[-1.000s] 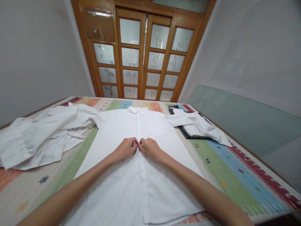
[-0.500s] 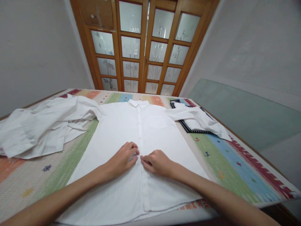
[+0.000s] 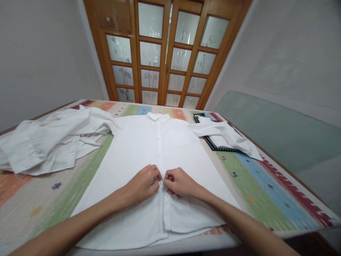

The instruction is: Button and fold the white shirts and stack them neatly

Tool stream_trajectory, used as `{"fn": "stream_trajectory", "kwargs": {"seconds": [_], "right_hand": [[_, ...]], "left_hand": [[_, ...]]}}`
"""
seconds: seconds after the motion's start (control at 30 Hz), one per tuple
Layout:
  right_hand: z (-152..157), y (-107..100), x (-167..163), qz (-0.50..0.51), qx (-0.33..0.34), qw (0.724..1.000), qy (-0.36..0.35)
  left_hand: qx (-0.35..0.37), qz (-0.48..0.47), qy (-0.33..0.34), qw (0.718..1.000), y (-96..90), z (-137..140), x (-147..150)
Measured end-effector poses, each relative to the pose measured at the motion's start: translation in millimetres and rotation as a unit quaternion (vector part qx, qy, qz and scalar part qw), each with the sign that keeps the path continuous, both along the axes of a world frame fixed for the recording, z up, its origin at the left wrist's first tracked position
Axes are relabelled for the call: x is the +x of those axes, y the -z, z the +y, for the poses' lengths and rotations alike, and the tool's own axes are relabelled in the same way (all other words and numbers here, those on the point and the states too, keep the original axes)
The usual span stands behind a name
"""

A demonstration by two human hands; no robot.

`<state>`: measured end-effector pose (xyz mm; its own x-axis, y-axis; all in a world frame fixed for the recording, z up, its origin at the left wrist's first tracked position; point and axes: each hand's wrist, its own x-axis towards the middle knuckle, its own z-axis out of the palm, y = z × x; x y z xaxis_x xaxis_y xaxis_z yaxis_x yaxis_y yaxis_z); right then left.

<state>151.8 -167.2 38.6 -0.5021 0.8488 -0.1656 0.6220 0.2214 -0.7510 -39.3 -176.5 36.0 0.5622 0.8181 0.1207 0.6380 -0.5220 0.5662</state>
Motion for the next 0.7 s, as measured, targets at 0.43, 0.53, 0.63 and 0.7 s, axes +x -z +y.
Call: {"fn": "stream_trajectory", "kwargs": {"seconds": [0.43, 0.53, 0.63, 0.7], "right_hand": [[-2, 9, 9, 0.144, -0.128, 0.981, 0.036], [-3, 8, 8, 0.146, -0.131, 0.98, 0.037], [-4, 6, 6, 0.138, -0.125, 0.982, 0.041], [-5, 5, 4, 0.131, -0.121, 0.983, 0.047]], "left_hand": [[-0.056, -0.042, -0.034, 0.997, 12.0, -10, 7], [-0.063, -0.044, -0.044, 0.996, 9.4, -10, 8], [-0.098, -0.066, -0.054, 0.992, 6.5, -6, 8], [-0.148, -0.098, -0.065, 0.982, 4.8, -3, 8]]}}
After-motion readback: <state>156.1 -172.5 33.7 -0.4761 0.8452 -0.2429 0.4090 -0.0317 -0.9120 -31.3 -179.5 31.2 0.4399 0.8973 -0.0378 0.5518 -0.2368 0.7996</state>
